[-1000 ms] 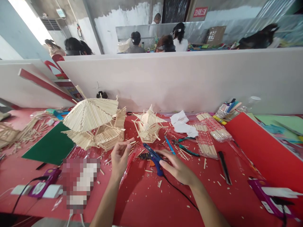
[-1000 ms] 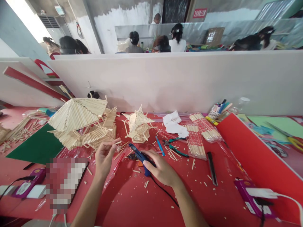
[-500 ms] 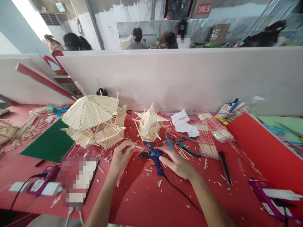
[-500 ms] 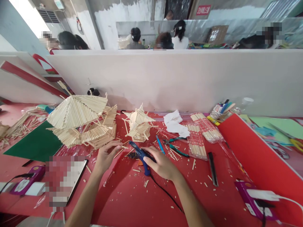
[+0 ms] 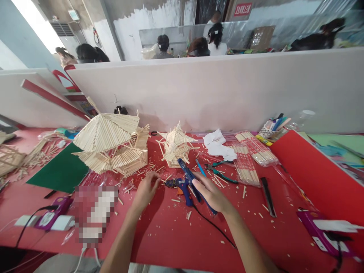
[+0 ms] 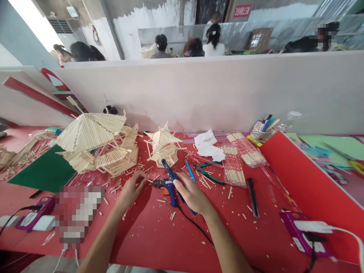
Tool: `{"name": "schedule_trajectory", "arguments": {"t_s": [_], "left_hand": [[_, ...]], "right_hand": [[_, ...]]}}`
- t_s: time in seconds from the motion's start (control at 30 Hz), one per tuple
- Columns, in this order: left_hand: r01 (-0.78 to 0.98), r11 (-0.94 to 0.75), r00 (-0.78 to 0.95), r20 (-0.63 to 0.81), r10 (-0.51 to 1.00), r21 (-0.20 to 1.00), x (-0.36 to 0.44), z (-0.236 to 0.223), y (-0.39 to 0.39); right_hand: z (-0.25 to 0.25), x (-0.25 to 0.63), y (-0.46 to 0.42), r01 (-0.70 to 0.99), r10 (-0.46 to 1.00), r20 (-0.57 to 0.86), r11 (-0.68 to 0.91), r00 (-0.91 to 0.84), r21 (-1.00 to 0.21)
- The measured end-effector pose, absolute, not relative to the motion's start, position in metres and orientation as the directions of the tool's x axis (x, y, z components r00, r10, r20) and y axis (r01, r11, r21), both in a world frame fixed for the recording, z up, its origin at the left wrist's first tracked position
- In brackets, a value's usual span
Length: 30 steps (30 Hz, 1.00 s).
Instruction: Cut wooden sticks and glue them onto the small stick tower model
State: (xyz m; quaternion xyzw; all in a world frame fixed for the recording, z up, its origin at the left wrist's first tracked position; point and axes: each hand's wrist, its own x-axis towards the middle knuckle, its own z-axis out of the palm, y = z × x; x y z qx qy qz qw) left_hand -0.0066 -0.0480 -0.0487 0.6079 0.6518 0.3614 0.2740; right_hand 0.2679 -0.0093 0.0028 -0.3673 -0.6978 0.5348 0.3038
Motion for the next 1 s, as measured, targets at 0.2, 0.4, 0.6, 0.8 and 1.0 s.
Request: {"name": "schedule_trajectory", "arguments": {"t_s": [0.2, 0.4, 0.6, 0.8, 1.0], "left_hand": [[0.797, -0.099, 0.033, 0.121, 0.992, 0.595, -0.024, -0.059, -0.07], [0.808, -0.052, -0.027, 0.125, 0.992, 0.587, -0.021, -0.049, -0.068], [0.491, -0.043, -0.077, 0.092, 0.993, 0.87, -0.018, -0.025, -0.048], [0.292, -0.065, -0.104, 0.099, 0.99, 0.954, -0.012, -0.018, -0.036], [0.277, -0.061, -0.128, 0.1, 0.987, 0.959, -0.017, -0.036, -0.031]], "right_hand": [[0.003, 0.268, -0.011, 0.174, 0.834, 0.072, 0.197, -0.547, -0.965], [0.002, 0.263, -0.014, 0.202, 0.817, 0.121, 0.278, -0.564, -0.939], [-0.001, 0.261, -0.016, 0.315, 0.815, 0.141, 0.368, -0.562, -0.875], [-0.009, 0.256, -0.016, 0.375, 0.792, 0.19, 0.468, -0.581, -0.8], [-0.013, 0.247, -0.021, 0.444, 0.789, 0.192, 0.507, -0.583, -0.739]]}}
